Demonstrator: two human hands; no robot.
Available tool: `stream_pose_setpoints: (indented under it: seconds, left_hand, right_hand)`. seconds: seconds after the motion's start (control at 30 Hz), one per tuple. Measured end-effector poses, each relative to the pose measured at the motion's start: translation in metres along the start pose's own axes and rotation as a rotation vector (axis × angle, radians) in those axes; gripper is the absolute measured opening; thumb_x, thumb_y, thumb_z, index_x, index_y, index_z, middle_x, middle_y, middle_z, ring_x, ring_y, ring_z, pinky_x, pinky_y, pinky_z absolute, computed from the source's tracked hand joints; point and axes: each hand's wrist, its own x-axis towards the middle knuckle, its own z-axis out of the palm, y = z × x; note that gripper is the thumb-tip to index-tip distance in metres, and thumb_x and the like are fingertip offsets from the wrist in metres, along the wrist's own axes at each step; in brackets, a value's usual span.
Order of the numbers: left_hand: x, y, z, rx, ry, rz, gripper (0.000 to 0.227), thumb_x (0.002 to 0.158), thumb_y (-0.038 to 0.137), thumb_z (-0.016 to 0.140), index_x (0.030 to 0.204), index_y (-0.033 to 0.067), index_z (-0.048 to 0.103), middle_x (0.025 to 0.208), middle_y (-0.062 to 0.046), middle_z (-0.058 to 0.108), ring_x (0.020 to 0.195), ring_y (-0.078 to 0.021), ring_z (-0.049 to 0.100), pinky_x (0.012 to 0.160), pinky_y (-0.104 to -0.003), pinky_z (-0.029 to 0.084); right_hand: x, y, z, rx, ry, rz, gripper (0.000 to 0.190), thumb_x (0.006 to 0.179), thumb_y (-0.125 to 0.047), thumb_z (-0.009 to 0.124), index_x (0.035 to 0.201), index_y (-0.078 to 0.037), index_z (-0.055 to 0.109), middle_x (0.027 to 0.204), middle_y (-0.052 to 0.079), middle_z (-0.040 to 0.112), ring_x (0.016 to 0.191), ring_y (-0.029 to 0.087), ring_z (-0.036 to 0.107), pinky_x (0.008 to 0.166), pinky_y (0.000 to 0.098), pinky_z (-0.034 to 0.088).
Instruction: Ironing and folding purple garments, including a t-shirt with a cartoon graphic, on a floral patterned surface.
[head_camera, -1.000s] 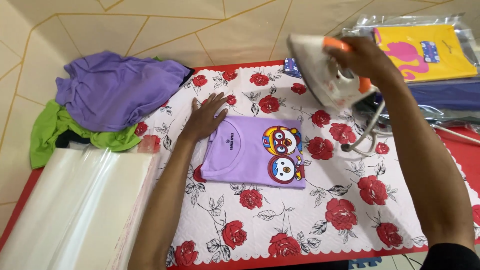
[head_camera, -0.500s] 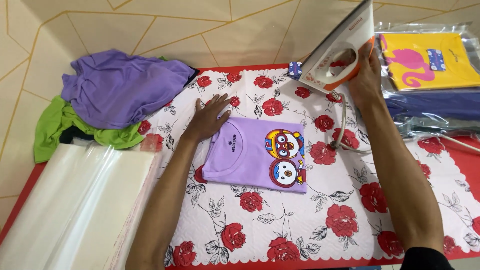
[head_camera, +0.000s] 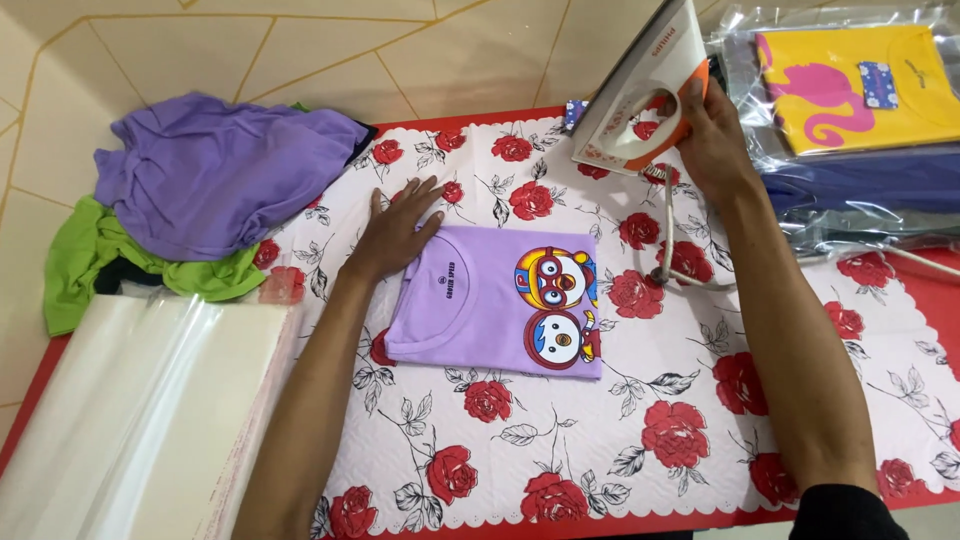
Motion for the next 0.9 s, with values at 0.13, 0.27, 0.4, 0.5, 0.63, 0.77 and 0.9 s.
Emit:
stream_pose_setpoints:
  seconds: [0.13, 0.27, 0.4, 0.5, 0.63, 0.77, 0.9]
  left_hand:
    - [0.000, 0.002, -0.001, -0.014, -0.008, -0.018, 0.057, 0.105, 0.046, 0.037, 0.157, 0.0215, 0.040, 0.168, -0.006, 0.031, 0.158, -0.0265, 0.019, 0.120, -0.065, -0.005]
    - [0.001, 0.001, -0.001, -0.014, -0.009, -0.019, 0.056, 0.105, 0.046, 0.037, 0.155, 0.0209, 0.042, 0.167, -0.007, 0.032, 0.157, -0.0272, 0.020, 0.119, -0.066, -0.004]
    - [0.001, 0.000, 0.001, 0.002, -0.007, -0.012, 0.056, 0.106, 0.044, 0.037, 0.156, 0.0201, 0.041, 0.167, -0.007, 0.032, 0.157, -0.0270, 0.020, 0.119, -0.066, -0.003]
    - [0.002, 0.000, 0.002, 0.011, -0.009, -0.015, 0.055, 0.106, 0.043, 0.037, 0.156, 0.0206, 0.041, 0.167, -0.006, 0.032, 0.157, -0.0268, 0.020, 0.119, -0.066, -0.003]
    - [0.000, 0.002, 0.000, 0.012, 0.003, -0.010, 0.055, 0.106, 0.043, 0.037, 0.155, 0.0189, 0.042, 0.167, -0.007, 0.034, 0.157, -0.0274, 0.022, 0.119, -0.066, -0.002]
    - [0.003, 0.000, 0.000, 0.025, -0.006, -0.012, 0.055, 0.106, 0.044, 0.037, 0.156, 0.0206, 0.042, 0.167, -0.005, 0.033, 0.157, -0.0268, 0.021, 0.119, -0.066, -0.001]
    - [0.002, 0.002, 0.001, 0.002, -0.004, -0.017, 0.054, 0.106, 0.042, 0.038, 0.155, 0.0198, 0.043, 0.167, -0.006, 0.033, 0.157, -0.0276, 0.021, 0.119, -0.066, -0.003]
  right_hand:
    - [-0.004, -0.014, 0.000, -0.120, -0.068, -0.014, 0.052, 0.108, -0.050, 0.037, 0.141, -0.012, 0.047, 0.124, 0.007, 0.060, 0.116, 0.025, 0.062, 0.107, 0.0429, 0.058]
    - [0.002, -0.012, -0.009, -0.178, -0.091, -0.013, 0.053, 0.107, -0.049, 0.041, 0.140, -0.007, 0.047, 0.129, 0.013, 0.059, 0.121, 0.029, 0.062, 0.103, 0.0451, 0.058]
    - [0.006, -0.012, -0.018, -0.448, -0.067, -0.039, 0.044, 0.109, -0.037, 0.051, 0.131, 0.000, 0.048, 0.129, 0.020, 0.062, 0.113, 0.035, 0.066, 0.085, 0.0440, 0.060]
    - [0.011, -0.003, -0.021, -0.539, -0.029, -0.095, 0.041, 0.106, -0.022, 0.063, 0.132, 0.002, 0.043, 0.133, 0.027, 0.058, 0.116, 0.042, 0.064, 0.083, 0.0505, 0.062]
    - [0.026, 0.012, -0.031, -0.542, 0.015, -0.279, 0.030, 0.107, -0.004, 0.062, 0.129, 0.008, 0.046, 0.125, 0.028, 0.056, 0.115, 0.048, 0.061, 0.092, 0.0573, 0.060]
    - [0.025, 0.003, -0.040, -0.544, -0.016, -0.251, 0.030, 0.108, -0.001, 0.058, 0.132, 0.009, 0.044, 0.132, 0.031, 0.054, 0.121, 0.053, 0.057, 0.092, 0.0602, 0.058]
    - [0.018, -0.001, -0.043, -0.536, -0.026, -0.279, 0.035, 0.111, -0.006, 0.058, 0.140, 0.007, 0.042, 0.137, 0.032, 0.052, 0.123, 0.052, 0.056, 0.095, 0.0607, 0.055]
